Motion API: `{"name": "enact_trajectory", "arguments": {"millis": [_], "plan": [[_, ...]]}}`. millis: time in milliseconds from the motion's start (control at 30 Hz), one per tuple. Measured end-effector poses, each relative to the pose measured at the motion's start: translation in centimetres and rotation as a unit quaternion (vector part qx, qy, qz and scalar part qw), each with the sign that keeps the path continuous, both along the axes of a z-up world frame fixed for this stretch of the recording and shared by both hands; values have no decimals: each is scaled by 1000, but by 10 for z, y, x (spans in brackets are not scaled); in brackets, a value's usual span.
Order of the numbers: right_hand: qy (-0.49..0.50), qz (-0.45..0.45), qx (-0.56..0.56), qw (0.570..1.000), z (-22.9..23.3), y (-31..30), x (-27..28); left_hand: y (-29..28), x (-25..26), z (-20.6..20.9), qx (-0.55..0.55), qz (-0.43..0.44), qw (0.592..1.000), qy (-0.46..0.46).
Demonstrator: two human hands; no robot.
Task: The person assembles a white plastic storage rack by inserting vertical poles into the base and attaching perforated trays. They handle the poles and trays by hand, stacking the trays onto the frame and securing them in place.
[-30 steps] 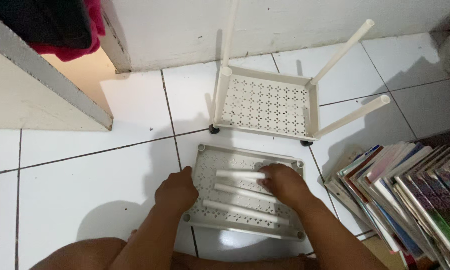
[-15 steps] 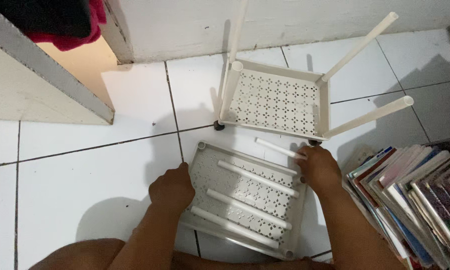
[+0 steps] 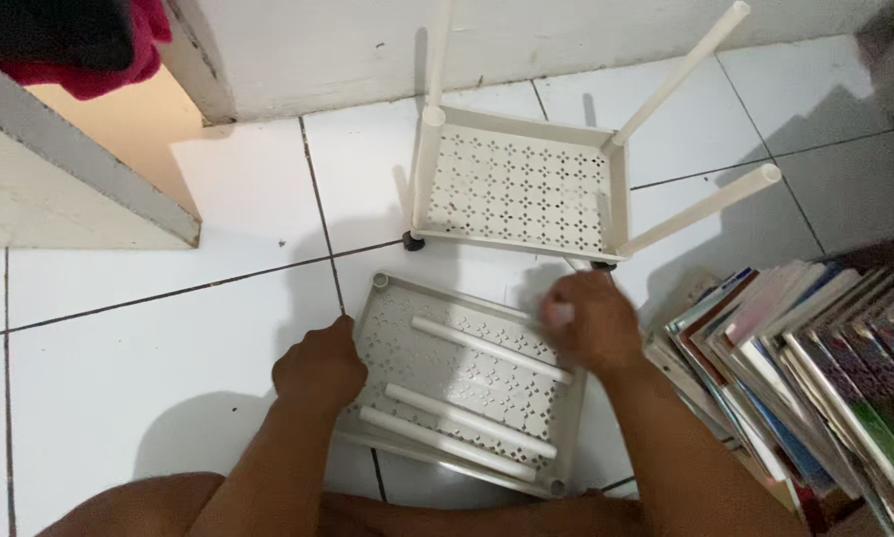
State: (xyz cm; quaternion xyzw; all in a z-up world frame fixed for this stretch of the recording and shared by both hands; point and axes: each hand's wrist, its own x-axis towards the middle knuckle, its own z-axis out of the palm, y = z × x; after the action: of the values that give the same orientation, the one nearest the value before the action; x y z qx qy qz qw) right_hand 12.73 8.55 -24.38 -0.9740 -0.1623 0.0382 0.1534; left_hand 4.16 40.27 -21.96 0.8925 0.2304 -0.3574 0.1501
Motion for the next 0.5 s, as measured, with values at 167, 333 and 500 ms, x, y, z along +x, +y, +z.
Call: {"name": "enact_trajectory", "arguments": {"millis": [167,333,500], "plan": [[184,140,-101,968,16,44,-25,-1,2,0,3,12,1000,10],[142,209,-162,954,6,46,-27,-2,2,-2,2,14,1000,14],[229,32,-45,972,41,45,-15,1,-4,-7,9,7,999,-35]]}}
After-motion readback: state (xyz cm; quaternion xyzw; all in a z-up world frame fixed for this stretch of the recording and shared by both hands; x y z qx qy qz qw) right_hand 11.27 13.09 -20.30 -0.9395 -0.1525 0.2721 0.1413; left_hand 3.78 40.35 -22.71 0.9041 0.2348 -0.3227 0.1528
